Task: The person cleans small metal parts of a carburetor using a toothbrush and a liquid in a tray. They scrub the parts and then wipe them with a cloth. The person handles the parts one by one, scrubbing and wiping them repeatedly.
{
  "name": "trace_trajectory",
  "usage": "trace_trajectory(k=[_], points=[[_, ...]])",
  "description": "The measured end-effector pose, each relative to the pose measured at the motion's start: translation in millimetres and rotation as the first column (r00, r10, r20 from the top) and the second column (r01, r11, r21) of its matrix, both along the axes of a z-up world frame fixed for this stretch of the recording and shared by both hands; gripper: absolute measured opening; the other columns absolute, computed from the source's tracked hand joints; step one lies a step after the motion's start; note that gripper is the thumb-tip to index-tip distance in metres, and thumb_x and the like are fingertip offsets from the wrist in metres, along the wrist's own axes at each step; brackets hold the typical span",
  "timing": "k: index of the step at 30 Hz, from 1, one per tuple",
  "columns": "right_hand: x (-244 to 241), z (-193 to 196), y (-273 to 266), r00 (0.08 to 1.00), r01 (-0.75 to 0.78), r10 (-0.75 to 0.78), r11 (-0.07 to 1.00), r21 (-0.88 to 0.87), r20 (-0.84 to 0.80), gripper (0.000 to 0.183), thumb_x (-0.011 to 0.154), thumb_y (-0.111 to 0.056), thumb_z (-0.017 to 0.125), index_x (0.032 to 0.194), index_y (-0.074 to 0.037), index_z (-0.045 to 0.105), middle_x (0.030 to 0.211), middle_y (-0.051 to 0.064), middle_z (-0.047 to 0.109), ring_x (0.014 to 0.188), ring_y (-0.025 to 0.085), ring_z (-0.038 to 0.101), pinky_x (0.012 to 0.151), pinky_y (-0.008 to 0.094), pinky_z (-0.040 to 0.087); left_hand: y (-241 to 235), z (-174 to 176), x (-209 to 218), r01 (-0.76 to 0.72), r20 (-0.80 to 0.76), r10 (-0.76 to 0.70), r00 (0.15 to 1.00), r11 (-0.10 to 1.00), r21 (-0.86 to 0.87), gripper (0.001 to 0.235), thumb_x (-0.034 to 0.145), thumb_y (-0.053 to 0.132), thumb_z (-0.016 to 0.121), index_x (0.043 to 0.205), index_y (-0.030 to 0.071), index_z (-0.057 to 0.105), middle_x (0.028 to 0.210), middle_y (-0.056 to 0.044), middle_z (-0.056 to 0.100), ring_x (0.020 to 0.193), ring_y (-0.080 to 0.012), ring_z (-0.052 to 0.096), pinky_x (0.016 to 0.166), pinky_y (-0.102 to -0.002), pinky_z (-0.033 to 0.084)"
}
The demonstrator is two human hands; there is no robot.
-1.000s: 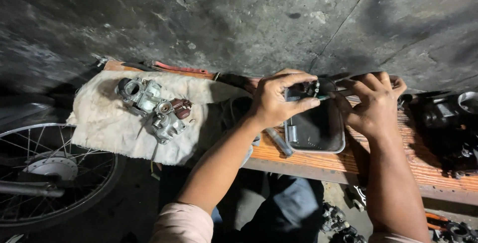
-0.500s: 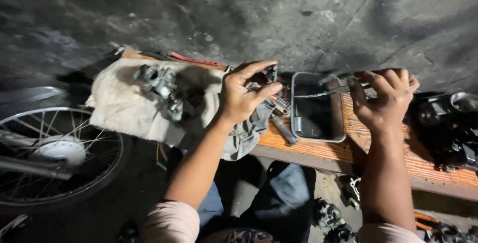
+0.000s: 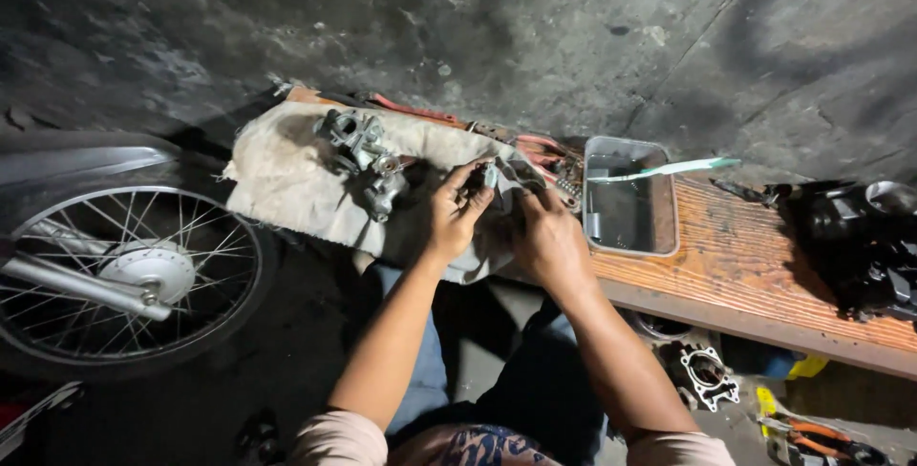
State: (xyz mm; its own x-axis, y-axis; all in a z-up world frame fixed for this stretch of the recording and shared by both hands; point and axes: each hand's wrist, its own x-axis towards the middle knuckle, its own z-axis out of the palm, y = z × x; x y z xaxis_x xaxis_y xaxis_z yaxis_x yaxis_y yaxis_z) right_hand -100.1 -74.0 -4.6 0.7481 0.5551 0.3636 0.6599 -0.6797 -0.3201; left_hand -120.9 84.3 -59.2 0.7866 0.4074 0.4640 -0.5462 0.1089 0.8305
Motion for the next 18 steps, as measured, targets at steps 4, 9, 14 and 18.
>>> trace_trajectory(k=[4,9,14,18], points=[[-7,3,4,0.991,0.132,-0.133,0.986,0.103,0.006,0.030,0.088,-0.028,0.070,0.114,-0.013,0.071,0.097,0.014,0.063,0.073,0.048,0.069,0.065,0.058,0.058,8,-6,3,0.050,-0.010,-0.050,0.999,0.999,-0.008,0.037,0.100,0.018,0.070,0.134,0.005,0.065,0.109,-0.006,0.069,0.095,-0.0115,0.063,0.089,-0.033,0.058],[-15,4,18,0.961,0.048,-0.203,0.790,0.611,0.187,0.021,0.092,-0.014,0.074,0.112,-0.006,0.076,0.082,0.016,0.066,0.076,0.039,0.069,0.065,0.045,0.054,11,-33,15,0.043,-0.016,-0.042,0.999,0.994,0.102,0.034,0.100,0.025,0.070,0.127,0.004,0.071,0.109,-0.010,0.074,0.103,-0.0137,0.064,0.092,-0.036,0.056],[-19,5,45,0.990,-0.051,-0.081,0.565,0.823,0.117,0.023,0.090,-0.006,0.079,0.113,-0.009,0.076,0.082,0.011,0.070,0.069,0.026,0.068,0.065,0.036,0.055,10,-9,6,-0.001,-0.020,0.005,1.000,0.987,0.162,0.028,0.100,0.024,0.070,0.119,0.005,0.074,0.097,-0.011,0.076,0.095,-0.0118,0.065,0.085,-0.036,0.056],[-21,0,54,0.981,-0.185,0.067,0.576,0.796,0.180,0.025,0.105,-0.020,0.058,0.119,-0.010,0.075,0.117,0.019,0.065,0.107,0.041,0.069,0.091,0.048,0.054,10,37,-11,-0.004,0.010,0.003,1.000,0.994,0.113,0.009,0.096,0.007,0.069,0.100,0.003,0.076,0.062,-0.006,0.064,0.057,-0.0115,0.057,0.053,-0.026,0.049]])
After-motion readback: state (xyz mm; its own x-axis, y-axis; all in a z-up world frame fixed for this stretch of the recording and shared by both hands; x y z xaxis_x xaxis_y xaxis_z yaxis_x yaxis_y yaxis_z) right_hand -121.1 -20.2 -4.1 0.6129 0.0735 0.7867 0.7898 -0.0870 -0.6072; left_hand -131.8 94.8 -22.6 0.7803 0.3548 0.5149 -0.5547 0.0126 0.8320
